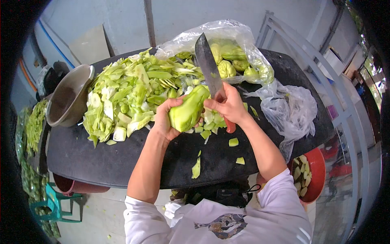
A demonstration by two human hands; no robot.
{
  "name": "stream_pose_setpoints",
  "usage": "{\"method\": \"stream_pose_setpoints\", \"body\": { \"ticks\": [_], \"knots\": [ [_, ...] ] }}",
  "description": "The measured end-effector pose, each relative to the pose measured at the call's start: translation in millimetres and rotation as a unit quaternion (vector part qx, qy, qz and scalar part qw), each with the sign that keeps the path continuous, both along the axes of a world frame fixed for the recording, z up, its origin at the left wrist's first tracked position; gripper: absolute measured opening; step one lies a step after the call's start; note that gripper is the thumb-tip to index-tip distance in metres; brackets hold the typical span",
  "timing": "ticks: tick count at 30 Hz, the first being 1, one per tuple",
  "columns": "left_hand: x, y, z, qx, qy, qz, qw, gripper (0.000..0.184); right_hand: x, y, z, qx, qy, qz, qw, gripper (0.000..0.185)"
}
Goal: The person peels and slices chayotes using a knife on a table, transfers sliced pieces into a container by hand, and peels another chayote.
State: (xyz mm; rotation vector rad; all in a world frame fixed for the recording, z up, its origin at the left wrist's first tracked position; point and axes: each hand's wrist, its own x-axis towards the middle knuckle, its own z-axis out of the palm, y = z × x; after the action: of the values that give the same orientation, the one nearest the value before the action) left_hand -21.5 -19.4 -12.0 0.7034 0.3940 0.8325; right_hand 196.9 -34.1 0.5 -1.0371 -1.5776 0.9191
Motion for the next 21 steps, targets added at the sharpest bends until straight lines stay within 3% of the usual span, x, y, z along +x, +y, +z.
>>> {"method": "stream_pose_setpoints", "body": {
  "ticks": [2,5,15,17,21],
  "knots": [
    [-0.9,0.3,-1.2,0.019,0.006,-0.022,1.000,0.069,-1.8,-1.4,0.7,0.040,-0.003,0.008,0.999,0.064],
    [-7.6,1.0,-0.7,0.025,-0.023,-0.051,0.998,0.067,-1.6,0.0,-0.7,0.074,-0.037,-0.016,0.996,0.071],
    [-11.2,-2.1,5.5,0.053,0.014,-0.050,0.997,0.071,-4.9,-6.9,4.3,0.104,-0.099,-0.051,0.988,0.076],
    [-10.4,-4.1,8.0,0.063,0.040,-0.025,0.997,0.073,-4.9,-10.3,10.5,0.096,-0.170,-0.068,0.978,0.079],
    [-9.0,-4.0,5.8,0.077,0.046,-0.012,0.996,0.073,-6.3,-9.7,9.2,0.092,-0.162,-0.065,0.980,0.079]
  ]
}}
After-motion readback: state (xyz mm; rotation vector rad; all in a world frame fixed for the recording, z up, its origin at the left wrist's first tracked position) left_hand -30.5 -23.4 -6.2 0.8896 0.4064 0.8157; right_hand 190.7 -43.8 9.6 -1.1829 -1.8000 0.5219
